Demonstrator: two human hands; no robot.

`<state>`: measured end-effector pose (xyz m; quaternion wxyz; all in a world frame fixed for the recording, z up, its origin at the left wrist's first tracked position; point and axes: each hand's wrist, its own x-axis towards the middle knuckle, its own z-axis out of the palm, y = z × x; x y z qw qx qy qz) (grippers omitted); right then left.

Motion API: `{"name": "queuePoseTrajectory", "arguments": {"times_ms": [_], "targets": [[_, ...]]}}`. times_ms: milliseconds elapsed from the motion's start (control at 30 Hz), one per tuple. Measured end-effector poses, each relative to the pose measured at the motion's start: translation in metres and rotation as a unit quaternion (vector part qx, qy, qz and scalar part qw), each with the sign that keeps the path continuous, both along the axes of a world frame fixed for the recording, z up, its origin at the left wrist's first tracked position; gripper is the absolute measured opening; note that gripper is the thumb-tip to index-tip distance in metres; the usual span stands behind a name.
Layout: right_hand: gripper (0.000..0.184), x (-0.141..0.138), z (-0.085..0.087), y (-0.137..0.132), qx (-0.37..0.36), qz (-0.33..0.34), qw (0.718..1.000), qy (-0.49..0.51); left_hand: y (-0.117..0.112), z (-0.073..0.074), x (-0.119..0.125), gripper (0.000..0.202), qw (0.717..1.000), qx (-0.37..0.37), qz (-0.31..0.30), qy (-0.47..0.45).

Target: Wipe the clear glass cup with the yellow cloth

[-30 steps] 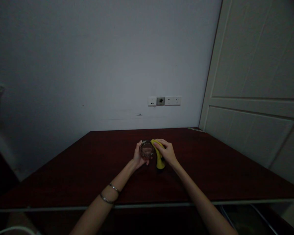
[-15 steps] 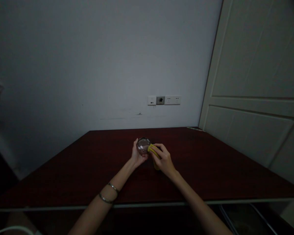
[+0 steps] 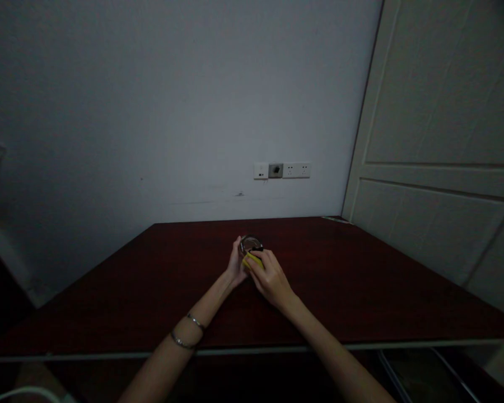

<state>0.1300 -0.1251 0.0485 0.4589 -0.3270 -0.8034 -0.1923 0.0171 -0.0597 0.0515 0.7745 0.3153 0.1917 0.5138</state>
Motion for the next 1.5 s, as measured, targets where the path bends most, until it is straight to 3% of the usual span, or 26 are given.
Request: {"name": "queuePoseTrajectory", "arguments": {"times_ms": [133,267,433,700,967,1300,1500], "targets": [[0.035,-0.006,0.005,0.006,0.010,-0.007,1.000,0.004,-0.003,-0.004,0.006,0.039,0.999,-0.007,-0.031,0.006],[0.035,-0.006,0.014,0.010,0.002,0.002,0.999,0.042,-0.001,-0.010,0.007,0.030,1.000,-0.019,-0.017,-0.002],[0.029,-0.002,0.026,0.019,-0.032,0.018,0.991,0.127,0.002,-0.017,0.003,0.037,0.997,-0.013,-0.036,0.062],[0.020,0.016,0.036,0.035,-0.122,0.096,0.954,0.256,-0.008,-0.004,0.003,0.044,0.990,0.048,-0.052,0.125],[0.026,0.028,0.024,0.041,-0.219,0.106,0.903,0.354,-0.008,-0.002,0.000,0.053,0.993,0.019,-0.052,0.106],[0.028,0.021,0.007,0.034,-0.226,0.080,0.870,0.430,-0.005,0.001,-0.003,0.063,0.994,-0.035,-0.065,0.085],[0.021,0.015,-0.004,0.026,-0.197,0.064,0.898,0.389,0.000,0.001,-0.007,0.070,0.996,-0.019,-0.075,0.054]]}}
